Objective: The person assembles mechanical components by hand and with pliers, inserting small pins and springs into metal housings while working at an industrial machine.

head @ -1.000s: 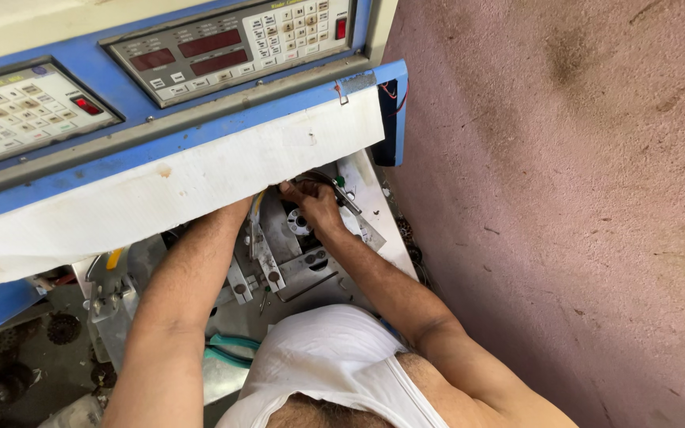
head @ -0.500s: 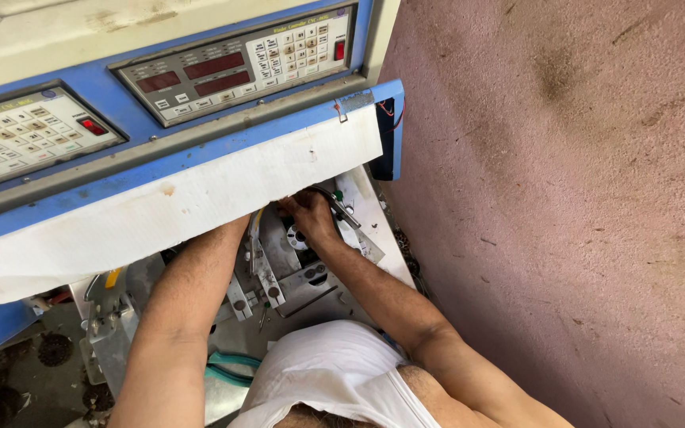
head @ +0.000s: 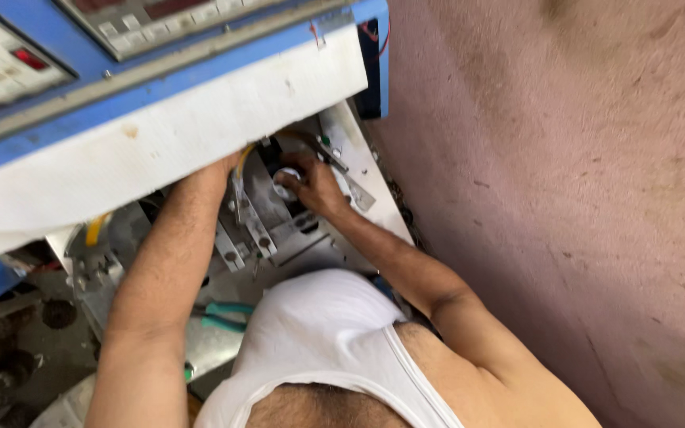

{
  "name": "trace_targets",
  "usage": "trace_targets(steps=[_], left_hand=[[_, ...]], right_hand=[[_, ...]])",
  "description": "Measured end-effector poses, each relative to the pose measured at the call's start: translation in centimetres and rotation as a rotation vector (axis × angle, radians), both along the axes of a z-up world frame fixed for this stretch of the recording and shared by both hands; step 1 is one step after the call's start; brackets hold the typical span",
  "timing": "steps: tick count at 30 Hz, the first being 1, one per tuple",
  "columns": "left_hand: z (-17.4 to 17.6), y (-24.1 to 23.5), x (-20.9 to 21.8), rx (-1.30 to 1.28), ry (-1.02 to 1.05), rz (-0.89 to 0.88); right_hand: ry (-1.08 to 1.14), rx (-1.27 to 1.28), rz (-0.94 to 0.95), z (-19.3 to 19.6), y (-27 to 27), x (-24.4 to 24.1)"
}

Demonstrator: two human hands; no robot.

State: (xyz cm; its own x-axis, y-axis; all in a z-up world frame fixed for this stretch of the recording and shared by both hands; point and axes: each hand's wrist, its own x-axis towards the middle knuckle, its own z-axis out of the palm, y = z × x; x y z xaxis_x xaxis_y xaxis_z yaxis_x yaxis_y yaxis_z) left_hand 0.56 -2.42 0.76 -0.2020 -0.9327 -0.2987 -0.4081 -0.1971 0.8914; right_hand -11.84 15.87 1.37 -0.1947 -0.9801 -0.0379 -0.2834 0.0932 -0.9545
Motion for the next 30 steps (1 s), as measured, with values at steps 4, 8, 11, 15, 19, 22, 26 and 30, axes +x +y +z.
trace_targets(steps=[4, 8, 11, 15, 19, 22, 26, 30], left_hand=[[2.9, 7.3, 2.3, -0.259, -0.054, -0.157], [6.8, 17.1, 5.8, -0.527, 0.181, -0.149], [6.7, 22.4, 6.3, -0.429, 0.167, -0.158], [3.4, 26.7, 7.1, -0.236, 0.066, -0.383], [0.4, 28.7, 7.3, -0.079, -0.090, -0.581], [-0.6, 29.0, 7.2, -0.028, -0.156, -0.602], [-1.9, 29.1, 7.1, -0.077, -0.158, -0.629], [-2.7, 29.4, 7.4, -0.061, -0.148, -0.650]], right_hand=[[0.234, -0.168, -0.046, 1.6, 8.4, -3.1], [0.347, 0.162, -0.103, 1.3, 14.4, -5.3], [0.403, 0.259, -0.060, -1.0, 17.4, -5.3], [0.679, 0.201, 0.094, -4.4, 19.3, -4.1], [0.838, 0.296, 0.175, -5.9, 19.6, -2.3], [0.835, 0.236, 0.079, -7.0, 19.6, -1.0], [0.787, 0.220, 0.027, -8.8, 20.2, -0.6], [0.626, 0.223, -0.031, -9.9, 19.8, -0.9]])
